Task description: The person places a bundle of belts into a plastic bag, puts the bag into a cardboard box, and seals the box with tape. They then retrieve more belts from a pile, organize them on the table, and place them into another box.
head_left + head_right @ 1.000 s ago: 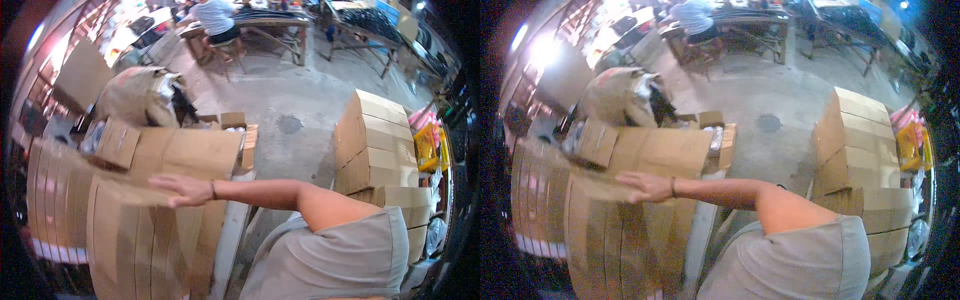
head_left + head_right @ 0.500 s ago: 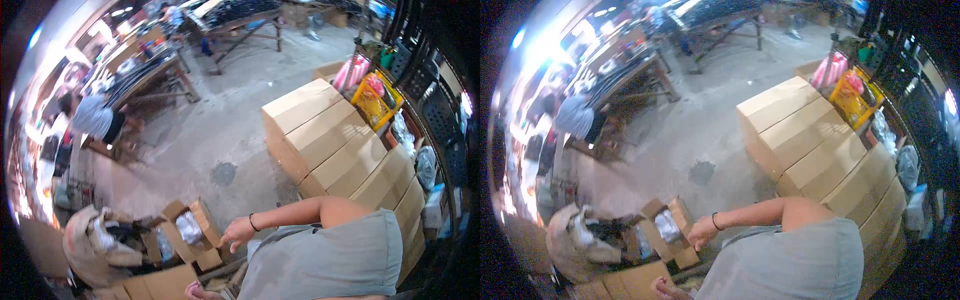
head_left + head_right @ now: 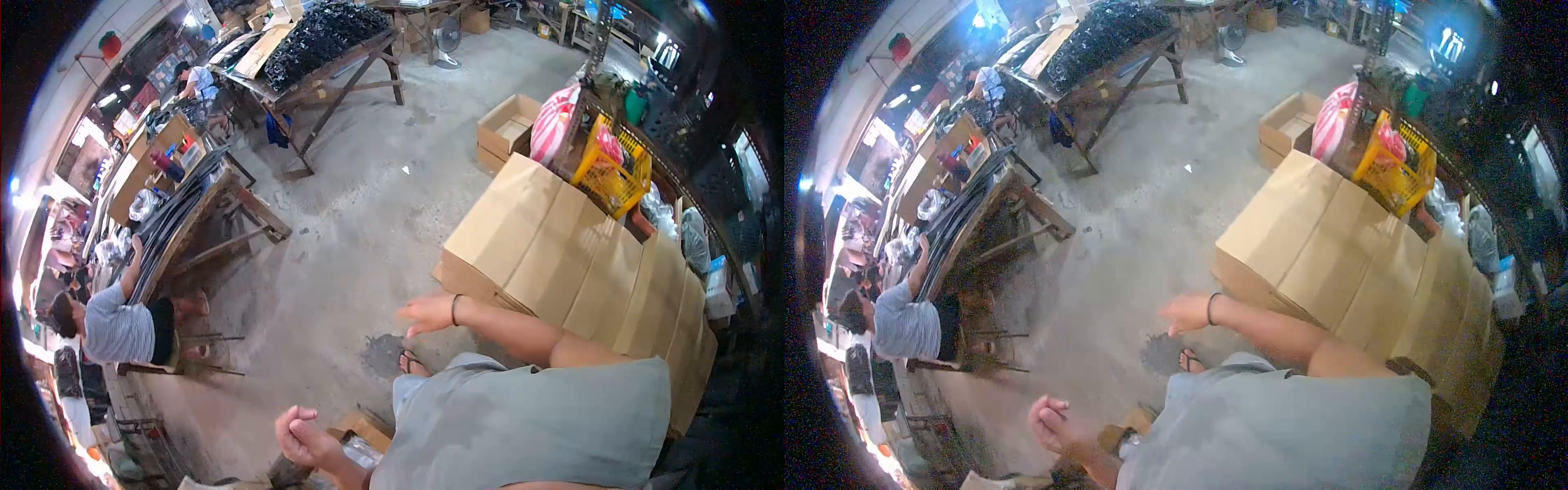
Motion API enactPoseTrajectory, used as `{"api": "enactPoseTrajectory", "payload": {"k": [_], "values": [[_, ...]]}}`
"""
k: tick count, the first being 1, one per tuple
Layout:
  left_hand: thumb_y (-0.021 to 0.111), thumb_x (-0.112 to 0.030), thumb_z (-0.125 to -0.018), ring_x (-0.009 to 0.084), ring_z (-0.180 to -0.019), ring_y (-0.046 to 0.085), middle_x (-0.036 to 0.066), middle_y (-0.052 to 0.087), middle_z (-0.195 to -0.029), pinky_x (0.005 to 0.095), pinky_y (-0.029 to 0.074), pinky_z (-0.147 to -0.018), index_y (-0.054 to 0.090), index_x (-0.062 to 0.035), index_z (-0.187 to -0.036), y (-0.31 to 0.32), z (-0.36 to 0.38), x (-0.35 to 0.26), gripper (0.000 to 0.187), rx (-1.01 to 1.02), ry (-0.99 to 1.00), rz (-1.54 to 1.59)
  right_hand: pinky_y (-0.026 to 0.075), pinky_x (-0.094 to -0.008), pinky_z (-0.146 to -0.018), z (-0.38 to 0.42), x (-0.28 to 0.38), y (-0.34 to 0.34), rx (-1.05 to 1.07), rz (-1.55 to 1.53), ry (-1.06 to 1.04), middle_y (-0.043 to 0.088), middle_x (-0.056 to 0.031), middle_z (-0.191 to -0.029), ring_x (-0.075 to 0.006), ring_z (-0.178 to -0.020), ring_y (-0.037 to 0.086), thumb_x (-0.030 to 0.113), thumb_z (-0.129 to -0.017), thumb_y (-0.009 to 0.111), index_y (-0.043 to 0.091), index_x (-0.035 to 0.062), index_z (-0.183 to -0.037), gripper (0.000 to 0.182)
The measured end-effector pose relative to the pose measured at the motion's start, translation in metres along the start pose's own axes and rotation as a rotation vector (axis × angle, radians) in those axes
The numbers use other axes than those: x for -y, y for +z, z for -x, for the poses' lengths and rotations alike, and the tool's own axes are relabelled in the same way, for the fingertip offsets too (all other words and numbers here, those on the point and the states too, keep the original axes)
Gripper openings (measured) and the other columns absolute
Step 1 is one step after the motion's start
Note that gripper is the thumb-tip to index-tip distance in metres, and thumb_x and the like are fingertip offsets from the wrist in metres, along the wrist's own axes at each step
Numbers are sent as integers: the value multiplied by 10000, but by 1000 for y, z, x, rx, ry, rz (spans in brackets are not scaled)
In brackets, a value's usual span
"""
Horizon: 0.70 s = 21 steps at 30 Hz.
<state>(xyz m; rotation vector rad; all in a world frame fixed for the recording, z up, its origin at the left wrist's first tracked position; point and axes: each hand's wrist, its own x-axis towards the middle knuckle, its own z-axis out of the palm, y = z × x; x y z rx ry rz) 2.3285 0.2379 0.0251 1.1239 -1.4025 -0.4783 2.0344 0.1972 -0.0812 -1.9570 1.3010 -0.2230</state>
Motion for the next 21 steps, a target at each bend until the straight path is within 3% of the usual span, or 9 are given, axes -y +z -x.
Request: {"api": "enactPoseTrajectory", "payload": {"k": [2, 4, 8, 10, 14, 16, 17, 19, 21], "values": [[459, -143, -938, 157, -617, 513, 69, 535, -701, 279, 441, -581, 562, 19, -925, 41, -62, -16, 192, 49, 97, 191, 434, -441, -861, -6, -14, -26, -40, 9, 91, 568, -194, -1098, -375, -1038, 525, 395, -826, 588, 500, 47, -1179, 503], [529, -120, -881, 157, -570, 520, 56, 553, -685, 283, 429, -524, 575, 9, -892, 84, -120, -50, 137, 354, 468, 396, 434, -429, -875, -12, -47, -26, -381, -120, 87, 569, -189, -1120, -367, -1056, 524, 391, -828, 584, 492, 60, -1208, 513], [571, -215, -867, 150, -481, 478, 41, 518, -578, 270, 413, -434, 553, -43, -800, 164, -204, -106, 186, 817, 791, 582, 431, -421, -889, -11, -84, -58, -361, -80, 252, 567, -184, -1145, -359, -1082, 516, 416, -834, 563, 478, 61, -1234, 541], [584, -227, -788, 199, -555, 514, 80, 572, -669, 288, 414, -512, 632, -21, -839, 202, -223, -129, 217, 837, 796, 655, 435, -418, -884, -15, -96, -73, -185, -136, 543, 573, -183, -1134, -360, -1075, 523, 438, -838, 545, 491, 42, -1213, 548], [603, -273, -721, 157, -532, 498, 52, 572, -658, 259, 383, -467, 644, -25, -841, 296, -250, -129, 279, 723, 665, 830, 438, -408, -881, -37, -152, -103, -255, -241, 538, 580, -217, -1118, -367, -1043, 545, 440, -803, 600, 497, 47, -1228, 588], [605, -268, -722, 155, -506, 481, 41, 566, -637, 255, 366, -441, 656, -30, -841, 356, -291, -125, 271, 762, 1032, 972, 436, -406, -886, -55, -179, -128, -249, -195, 645, 574, -219, -1128, -365, -1046, 545, 424, -816, 597, 488, 27, -1233, 586], [605, -268, -722, 155, -506, 481, 41, 566, -637, 255, 366, -441, 656, -30, -841, 384, -305, -121, 271, 766, 1040, 969, 436, -406, -886, -66, -195, -145, -255, -196, 640, 574, -219, -1128, -365, -1046, 545, 424, -816, 597, 488, 27, -1233, 586], [605, -276, -724, 150, -504, 476, 27, 556, -628, 244, 357, -438, 665, -36, -847, 432, -326, -116, 276, 727, 1274, 1142, 431, -404, -896, -81, -222, -179, -512, -286, 483, 575, -219, -1130, -366, -1050, 541, 409, -829, 594, 481, 4, -1235, 584], [601, -278, -727, 149, -505, 473, 25, 549, -624, 245, 356, -437, 669, -38, -844, 449, -348, -118, 276, 805, 1198, 1098, 425, -400, -906, -84, -241, -218, -573, -238, 502, 566, -217, -1147, -364, -1064, 532, 404, -834, 590, 475, -3, -1238, 585]]}}
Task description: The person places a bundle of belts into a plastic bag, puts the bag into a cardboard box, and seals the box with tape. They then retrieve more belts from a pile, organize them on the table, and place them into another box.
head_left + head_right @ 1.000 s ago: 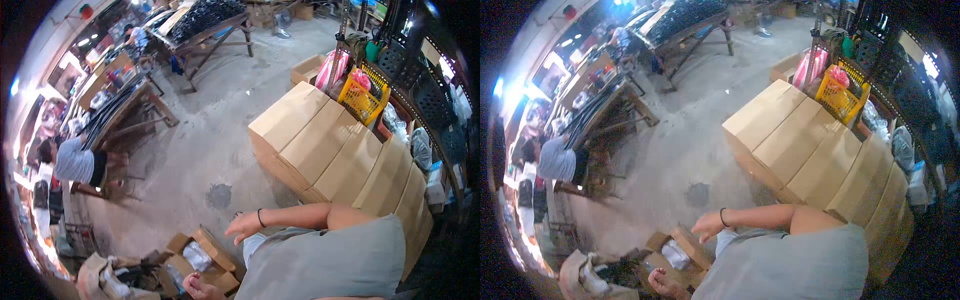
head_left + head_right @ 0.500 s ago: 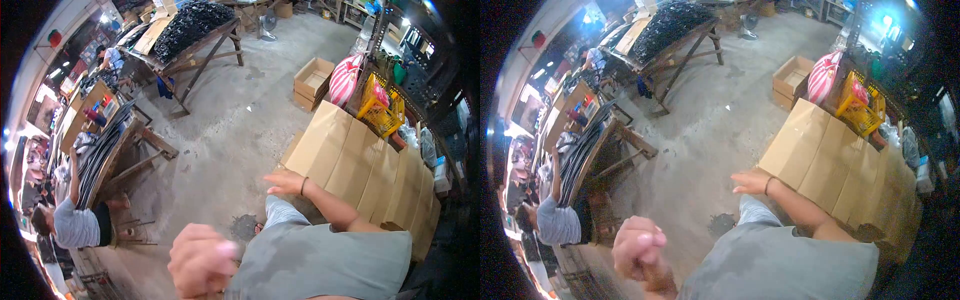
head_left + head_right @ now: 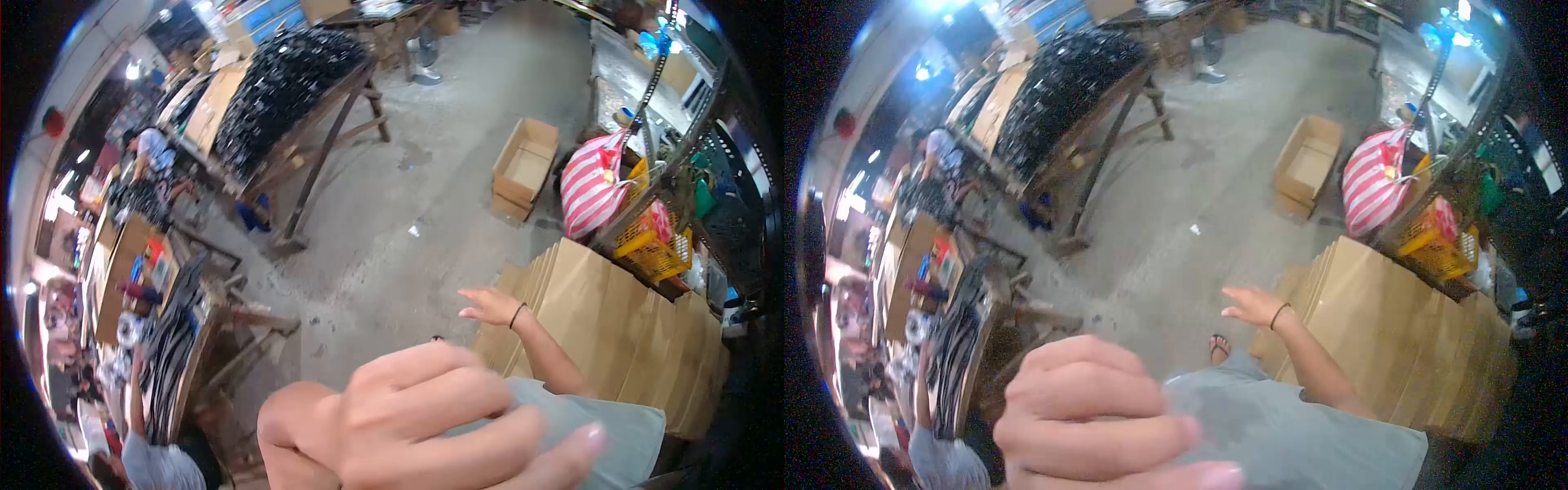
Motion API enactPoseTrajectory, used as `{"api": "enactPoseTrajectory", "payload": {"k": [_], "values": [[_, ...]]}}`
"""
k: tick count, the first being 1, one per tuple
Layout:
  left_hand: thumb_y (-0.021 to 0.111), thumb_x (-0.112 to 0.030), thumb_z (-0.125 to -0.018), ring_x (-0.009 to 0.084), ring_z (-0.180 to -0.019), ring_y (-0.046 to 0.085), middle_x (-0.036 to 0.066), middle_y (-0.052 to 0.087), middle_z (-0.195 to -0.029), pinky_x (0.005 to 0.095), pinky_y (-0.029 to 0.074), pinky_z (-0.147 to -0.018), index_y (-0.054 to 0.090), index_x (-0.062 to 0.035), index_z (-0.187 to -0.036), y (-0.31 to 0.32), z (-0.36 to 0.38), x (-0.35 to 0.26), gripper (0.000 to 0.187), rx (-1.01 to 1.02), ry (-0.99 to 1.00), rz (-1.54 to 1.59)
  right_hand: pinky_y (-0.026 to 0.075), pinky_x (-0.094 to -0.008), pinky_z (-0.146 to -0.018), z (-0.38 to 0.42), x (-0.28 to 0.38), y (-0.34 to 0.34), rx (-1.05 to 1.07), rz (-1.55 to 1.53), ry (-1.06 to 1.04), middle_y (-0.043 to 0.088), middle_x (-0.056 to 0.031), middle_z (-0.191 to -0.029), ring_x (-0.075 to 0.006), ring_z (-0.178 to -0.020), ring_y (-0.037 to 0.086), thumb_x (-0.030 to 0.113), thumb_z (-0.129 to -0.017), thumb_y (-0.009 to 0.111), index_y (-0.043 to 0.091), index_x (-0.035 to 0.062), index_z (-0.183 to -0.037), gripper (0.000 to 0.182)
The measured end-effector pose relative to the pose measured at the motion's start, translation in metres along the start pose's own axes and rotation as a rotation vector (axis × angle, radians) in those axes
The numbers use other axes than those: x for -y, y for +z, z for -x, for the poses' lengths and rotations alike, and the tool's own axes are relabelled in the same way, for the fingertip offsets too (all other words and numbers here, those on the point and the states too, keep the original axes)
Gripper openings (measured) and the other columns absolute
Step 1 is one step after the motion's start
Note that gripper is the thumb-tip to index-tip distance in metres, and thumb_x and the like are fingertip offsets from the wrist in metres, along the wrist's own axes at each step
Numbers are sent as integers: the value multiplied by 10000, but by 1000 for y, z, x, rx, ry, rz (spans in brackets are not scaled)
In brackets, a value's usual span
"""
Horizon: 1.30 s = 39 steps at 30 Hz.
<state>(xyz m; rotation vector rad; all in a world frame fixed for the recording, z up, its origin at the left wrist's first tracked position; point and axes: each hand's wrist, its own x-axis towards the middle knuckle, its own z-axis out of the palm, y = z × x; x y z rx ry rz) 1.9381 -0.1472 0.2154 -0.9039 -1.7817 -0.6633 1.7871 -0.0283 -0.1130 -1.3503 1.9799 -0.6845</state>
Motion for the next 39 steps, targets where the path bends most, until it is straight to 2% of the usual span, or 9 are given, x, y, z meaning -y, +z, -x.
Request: {"api": "enactPoseTrajectory", "payload": {"k": [4, 7, 13, 16, 22, 23, 31, 34, 39], "values": [[652, -98, -586, 160, -532, 531, 44, 592, -671, 271, 441, -483, 663, -45, -755, -44, 3, 39, 177, 210, -485, 12, 383, -398, -965, -46, 1, -61, -98, 44, 60, 501, -192, -1256, -326, -1171, 466, 425, -844, 561, 468, 27, -1256, 580], [596, -288, -729, 149, -510, 470, 22, 539, -620, 248, 355, -436, 677, -45, -864, -32, 20, 136, 290, 20, 76, 99, 384, -397, -964, -88, 8, -100, 1, 86, 160, 513, -189, -1241, -327, -1160, 474, 434, -840, 563, 474, 45, -1256, 577], [603, -290, -725, 157, -489, 463, 26, 552, -627, 255, 354, -421, 675, -54, -851, -27, 32, 289, 277, -138, 236, 248, 400, -409, -947, -186, -55, -137, -130, -137, 224, 541, -193, -1204, -354, -1117, 502, 429, -839, 569, 476, 54, -1259, 571], [600, -311, -724, 167, -493, 474, 37, 568, -638, 268, 374, -424, 676, -51, -876, -36, 18, 345, 311, -154, 40, 393, 427, -406, -916, -193, -115, -142, -102, 170, 544, 568, -203, -1159, -356, -1067, 541, 443, -821, 582, 485, 43, -1248, 593], [593, -181, -832, 153, -452, 468, 48, 501, -539, 286, 403, -418, 540, -44, -754, -15, 47, 495, 166, -98, -41, 484, 395, -403, -967, -148, -178, -138, -438, -327, 1120, 536, -206, -1215, -342, -1140, 503, 436, -806, 580, 505, 36, -1241, 596], [655, -125, -604, 163, -528, 526, 36, 577, -646, 267, 440, -478, 659, -51, -739, -12, 49, 520, 154, -45, -202, 512, 397, -402, -966, -148, -182, -139, -425, -326, 1251, 546, -203, -1203, -344, -1133, 509, 440, -802, 583, 522, 40, -1226, 586], [594, -32, -820, 188, -748, 530, 83, 554, -838, 291, 448, -676, 581, -13, -1102, 101, 208, 769, 283, 690, -930, 7, 467, -398, -822, -286, -334, -92, -500, -579, 1207, 632, -204, -1007, -352, -938, 603, 382, -788, 616, 609, 37, -1091, 459], [620, -161, -822, 254, -939, 540, 119, 548, -1033, 318, 448, -808, 541, -70, -1187, 109, 333, 790, 385, 975, -1387, -41, 444, -396, -886, -358, -360, -140, -432, -765, 1383, 608, -212, -1084, -355, -1032, 570, 386, -775, 630, 591, 21, -1131, 511], [677, -403, -744, 335, -1334, 203, 162, 244, -1433, 529, 259, -1032, 335, -143, -1361, 151, 426, 771, 751, 1735, -1531, 4, 420, -411, -926, -426, -462, -180, -757, -675, 1441, 572, -234, -1137, -362, -1114, 517, 377, -755, 656, 518, 31, -1219, 595]]}}
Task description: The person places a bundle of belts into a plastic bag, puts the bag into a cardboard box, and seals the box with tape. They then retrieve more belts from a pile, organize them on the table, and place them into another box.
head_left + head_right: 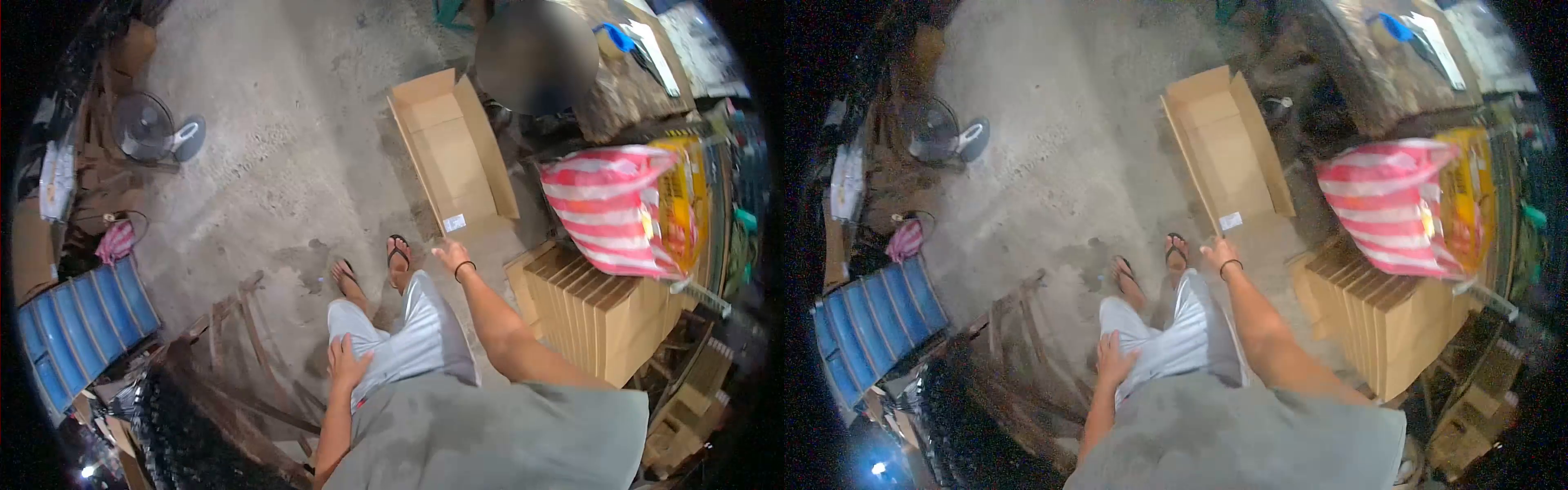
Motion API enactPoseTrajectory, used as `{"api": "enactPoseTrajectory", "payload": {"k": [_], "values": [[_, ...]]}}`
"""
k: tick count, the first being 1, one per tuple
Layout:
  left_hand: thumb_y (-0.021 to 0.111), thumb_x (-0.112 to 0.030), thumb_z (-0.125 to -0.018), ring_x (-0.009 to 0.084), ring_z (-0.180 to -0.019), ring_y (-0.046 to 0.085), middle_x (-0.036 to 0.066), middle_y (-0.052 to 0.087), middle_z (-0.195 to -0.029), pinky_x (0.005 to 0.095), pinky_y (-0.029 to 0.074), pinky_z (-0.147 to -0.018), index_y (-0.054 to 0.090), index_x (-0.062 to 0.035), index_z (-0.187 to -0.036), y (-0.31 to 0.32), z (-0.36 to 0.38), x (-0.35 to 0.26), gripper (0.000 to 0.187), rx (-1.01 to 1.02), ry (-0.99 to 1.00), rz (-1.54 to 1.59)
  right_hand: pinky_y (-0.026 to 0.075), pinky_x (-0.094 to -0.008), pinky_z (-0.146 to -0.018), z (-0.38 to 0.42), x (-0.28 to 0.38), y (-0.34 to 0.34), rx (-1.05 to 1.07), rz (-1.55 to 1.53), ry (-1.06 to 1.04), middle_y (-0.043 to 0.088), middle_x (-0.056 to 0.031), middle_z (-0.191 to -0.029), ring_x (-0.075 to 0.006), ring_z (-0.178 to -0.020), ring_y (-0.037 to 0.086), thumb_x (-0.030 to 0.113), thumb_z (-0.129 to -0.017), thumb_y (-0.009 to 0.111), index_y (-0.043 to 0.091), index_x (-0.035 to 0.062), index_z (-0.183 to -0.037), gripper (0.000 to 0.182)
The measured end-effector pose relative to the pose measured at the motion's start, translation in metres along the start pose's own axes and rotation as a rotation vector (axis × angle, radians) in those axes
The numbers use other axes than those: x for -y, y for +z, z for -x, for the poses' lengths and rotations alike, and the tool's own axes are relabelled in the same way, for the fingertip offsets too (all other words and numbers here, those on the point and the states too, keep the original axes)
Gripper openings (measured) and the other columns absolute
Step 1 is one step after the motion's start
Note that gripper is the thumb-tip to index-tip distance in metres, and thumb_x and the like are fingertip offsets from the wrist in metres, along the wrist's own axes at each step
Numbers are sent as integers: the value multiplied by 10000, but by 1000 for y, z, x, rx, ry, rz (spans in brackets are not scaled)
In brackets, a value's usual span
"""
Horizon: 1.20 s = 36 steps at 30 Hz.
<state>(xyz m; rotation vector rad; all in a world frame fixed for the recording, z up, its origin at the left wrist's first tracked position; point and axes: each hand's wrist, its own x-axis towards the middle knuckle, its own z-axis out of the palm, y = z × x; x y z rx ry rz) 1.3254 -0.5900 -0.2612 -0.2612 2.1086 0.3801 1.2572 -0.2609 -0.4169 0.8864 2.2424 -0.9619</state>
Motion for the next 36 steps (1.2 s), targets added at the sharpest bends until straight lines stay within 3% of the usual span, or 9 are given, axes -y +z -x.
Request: {"api": "enactPoseTrajectory", "payload": {"k": [2, 8, 10, 14, 26, 27, 30, 32, 36], "values": [[715, -472, -678, 365, -1339, 143, 161, 147, -1463, 607, 238, -1000, 258, -163, -1394, 5, -30, 1, 903, 68, -69, -61, 425, -414, -919, -38, 14, 6, -1, 65, 21, 569, -245, -1134, -363, -1109, 520, 377, -747, 666, 500, 33, -1239, 623], [727, -440, -667, 436, -1265, 281, 246, 194, -1423, 502, 279, -1017, 215, -138, -1407, -24, -101, 1, 949, 5, -105, -86, 448, -412, -890, -147, 6, 42, -95, 48, 206, 560, -291, -1121, -346, -1109, 531, 295, -717, 727, 398, 16, -1310, 733], [736, -411, -662, 440, -1262, 284, 258, 200, -1416, 497, 278, -1016, 214, -139, -1408, -36, -107, 5, 950, 8, -120, -33, 469, -452, -828, -161, 12, 45, -264, 192, 137, 602, -260, -1029, -402, -1015, 565, 340, -720, 705, 460, 32, -1227, 641], [752, -392, -646, 427, -1267, 273, 231, 180, -1427, 532, 265, -1004, 211, -172, -1415, -40, -115, 26, 966, -52, -81, 67, 465, -432, -841, -180, 28, 27, -97, 246, 373, 609, -268, -993, -411, -986, 571, 234, -782, 618, 535, 74, -1189, 445], [729, -337, -687, 434, -1257, 289, 257, 223, -1408, 485, 280, -1017, 256, -136, -1397, -74, -138, 29, 876, 0, -25, 187, 468, -433, -797, -105, 47, -61, -410, 326, 202, 620, -224, -985, -400, -955, 579, 155, -777, 575, 607, 47, -1033, 280], [718, -333, -700, 433, -1252, 300, 258, 249, -1399, 473, 287, -1018, 275, -120, -1388, -77, -142, 28, 846, -4, -5, 210, 488, -366, -726, -97, 27, -72, -449, 309, 10, 654, -180, -937, -309, -872, 636, 123, -768, 580, 613, 47, -1030, 275], [690, -318, -731, 413, -1242, 331, 254, 322, -1367, 457, 301, -1014, 358, -76, -1342, -84, -158, 33, 737, 6, 65, 280, 459, -246, -646, -37, 100, -119, -324, -103, 45, 650, -65, -818, -92, -754, 563, 8, -746, 571, 607, -5, -993, 249], [678, -316, -744, 401, -1226, 359, 246, 356, -1349, 453, 304, -1013, 401, -59, -1309, -98, -165, 33, 680, 28, 98, 324, 470, -248, -654, -24, 63, -144, -270, -179, -129, 649, -35, -875, -104, -754, 578, -55, -769, 535, 595, 5, -1023, 268], [645, -320, -779, 358, -1181, 427, 214, 446, -1286, 432, 334, -996, 507, -39, -1223, -141, -184, 37, 543, -73, 316, 333, 483, -301, -675, 60, 205, -201, -283, 11, -158, 657, -97, -842, -180, -771, 621, -1, -768, 571, 595, 16, -1027, 260]]}}
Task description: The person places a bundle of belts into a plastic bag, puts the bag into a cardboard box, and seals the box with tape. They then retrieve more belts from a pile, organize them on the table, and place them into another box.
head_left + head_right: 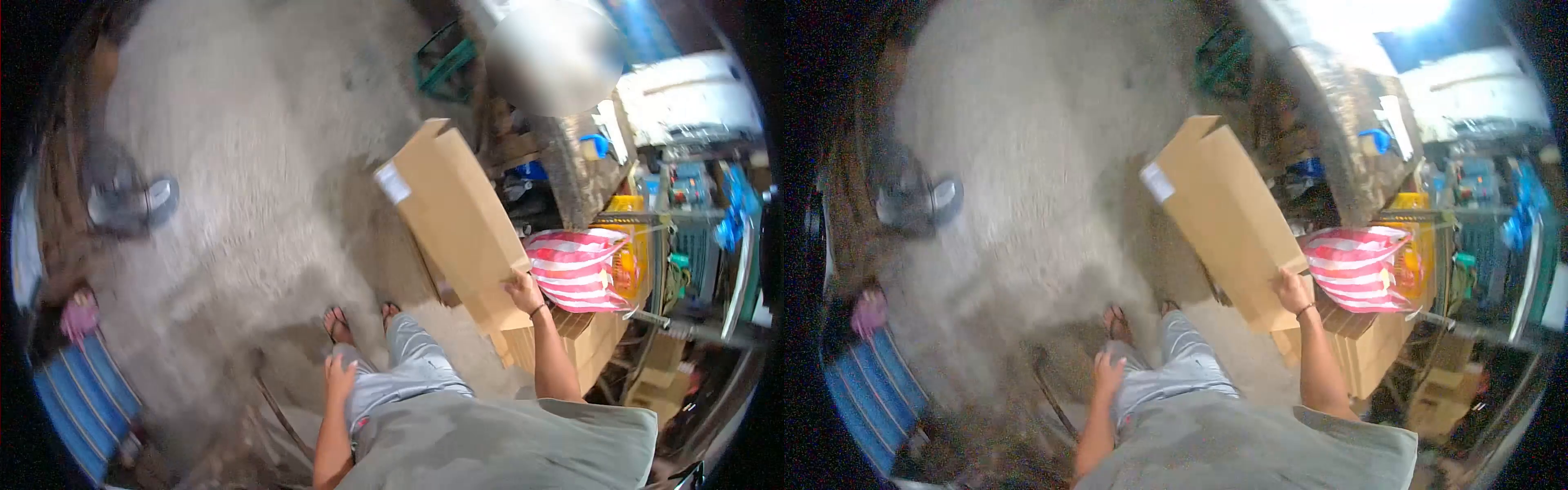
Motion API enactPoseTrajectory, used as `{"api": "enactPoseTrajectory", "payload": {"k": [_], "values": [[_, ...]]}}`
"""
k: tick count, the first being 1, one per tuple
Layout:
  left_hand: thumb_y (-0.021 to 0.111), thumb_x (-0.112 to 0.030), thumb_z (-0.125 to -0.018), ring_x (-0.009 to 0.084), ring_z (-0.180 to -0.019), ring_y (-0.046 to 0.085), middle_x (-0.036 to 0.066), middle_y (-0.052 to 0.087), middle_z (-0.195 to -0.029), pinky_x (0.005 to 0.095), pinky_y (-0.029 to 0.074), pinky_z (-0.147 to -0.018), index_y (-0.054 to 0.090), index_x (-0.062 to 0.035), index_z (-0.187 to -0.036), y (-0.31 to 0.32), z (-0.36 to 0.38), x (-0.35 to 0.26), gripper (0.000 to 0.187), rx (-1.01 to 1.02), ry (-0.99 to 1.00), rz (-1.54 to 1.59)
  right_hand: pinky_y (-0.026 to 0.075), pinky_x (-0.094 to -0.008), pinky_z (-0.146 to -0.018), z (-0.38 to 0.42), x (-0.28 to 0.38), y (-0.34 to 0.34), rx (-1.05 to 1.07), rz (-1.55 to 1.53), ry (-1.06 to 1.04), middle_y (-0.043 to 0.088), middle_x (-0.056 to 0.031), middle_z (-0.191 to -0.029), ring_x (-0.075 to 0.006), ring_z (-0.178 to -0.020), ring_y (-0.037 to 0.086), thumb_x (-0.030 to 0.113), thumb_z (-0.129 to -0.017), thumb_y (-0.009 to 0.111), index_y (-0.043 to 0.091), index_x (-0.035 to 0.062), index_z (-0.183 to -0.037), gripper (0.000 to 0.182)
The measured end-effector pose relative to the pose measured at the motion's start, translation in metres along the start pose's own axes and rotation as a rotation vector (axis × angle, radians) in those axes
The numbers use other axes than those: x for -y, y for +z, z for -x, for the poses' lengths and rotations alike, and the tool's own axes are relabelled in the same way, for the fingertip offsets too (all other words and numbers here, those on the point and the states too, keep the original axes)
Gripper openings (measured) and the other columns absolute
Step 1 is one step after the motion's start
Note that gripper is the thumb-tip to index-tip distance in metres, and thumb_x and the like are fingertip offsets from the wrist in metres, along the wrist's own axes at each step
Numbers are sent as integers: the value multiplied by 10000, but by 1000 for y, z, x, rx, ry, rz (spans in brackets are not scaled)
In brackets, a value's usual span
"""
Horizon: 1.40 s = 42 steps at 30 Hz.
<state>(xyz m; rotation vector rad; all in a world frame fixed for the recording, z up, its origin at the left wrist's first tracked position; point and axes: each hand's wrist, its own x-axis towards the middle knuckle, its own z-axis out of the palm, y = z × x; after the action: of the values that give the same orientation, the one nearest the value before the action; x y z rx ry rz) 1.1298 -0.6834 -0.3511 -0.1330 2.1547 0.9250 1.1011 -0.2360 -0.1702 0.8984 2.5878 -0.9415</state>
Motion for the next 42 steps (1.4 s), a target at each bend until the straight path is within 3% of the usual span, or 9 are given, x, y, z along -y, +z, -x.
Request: {"api": "enactPoseTrajectory", "payload": {"k": [5, 8, 12, 17, 24, 29, 36, 40, 42], "values": [[619, -295, -825, 256, -918, 558, 149, 556, -1098, 348, 443, -812, 547, -14, -1162, -129, -82, -84, 445, -241, 50, 205, 493, -418, -641, 11, 72, -59, -147, 267, -148, 629, -178, -757, -365, -738, 609, 110, -741, 605, 622, 97, -932, 192], [542, -298, -896, 193, -923, 542, 89, 552, -1082, 302, 437, -787, 513, -10, -1212, -210, -155, -165, 430, -297, 243, 586, 488, -423, -615, -7, 108, -101, -218, 312, -270, 629, -159, -734, -352, -706, 612, 98, -735, 582, 621, 109, -896, 166], [405, -527, -913, 267, -1196, 432, 134, 385, -1365, 396, 383, -936, 344, -47, -1359, -307, -166, -365, 657, -256, 460, 527, 482, -402, -584, -62, 142, -157, -335, 401, -400, 604, -112, -690, -297, -690, 621, 77, -747, 542, 593, 114, -835, 108], [334, -610, -894, 276, -1166, 445, 152, 391, -1353, 403, 385, -902, 340, -55, -1362, -362, -196, -540, 726, -115, 611, 674, 492, -379, -592, -161, 178, -210, -496, 391, -470, 616, -64, -731, -256, -718, 634, 97, -747, 542, 593, 136, -835, 109], [368, -647, -861, 217, -1127, 469, 131, 399, -1352, 367, 439, -831, 321, -108, -1385, -369, -301, -717, 754, 68, 591, 343, 491, -362, -650, -287, 180, -242, -594, 483, -446, 625, -31, -761, -224, -776, 641, 107, -753, 544, 590, 147, -817, 88], [429, -204, -913, 108, -712, 598, 42, 617, -958, 219, 469, -434, 518, -72, -1150, -344, -402, -838, 285, 56, 546, -168, 492, -352, -659, -358, 186, -255, -587, 473, -312, 620, -28, -758, -207, -767, 634, 102, -775, 516, 589, 145, -809, 91], [354, -127, -900, 143, -692, 614, 64, 628, -915, 252, 479, -424, 518, -62, -1156, -313, -559, -973, 310, 93, 747, -288, 496, -387, -752, -437, 171, -300, -691, 60, -258, 638, -110, -958, -283, -882, 616, 258, -842, 549, 616, 119, -1018, 234], [359, -131, -872, 154, -715, 614, 79, 627, -913, 276, 489, -446, 522, -55, -1155, -297, -611, -1039, 335, 110, 818, -462, 467, -417, -817, -432, 109, -372, -1166, -51, 332, 612, -179, -1040, -335, -938, 595, 415, -844, 556, 583, 47, -1063, 429], [366, -133, -852, 141, -718, 606, 78, 626, -894, 260, 477, -438, 531, -55, -1140, -284, -621, -1063, 341, 154, 829, -484, 463, -419, -828, -454, 72, -377, -874, -92, 559, 609, -201, -1035, -349, -950, 589, 435, -839, 555, 577, 23, -1046, 462]]}}
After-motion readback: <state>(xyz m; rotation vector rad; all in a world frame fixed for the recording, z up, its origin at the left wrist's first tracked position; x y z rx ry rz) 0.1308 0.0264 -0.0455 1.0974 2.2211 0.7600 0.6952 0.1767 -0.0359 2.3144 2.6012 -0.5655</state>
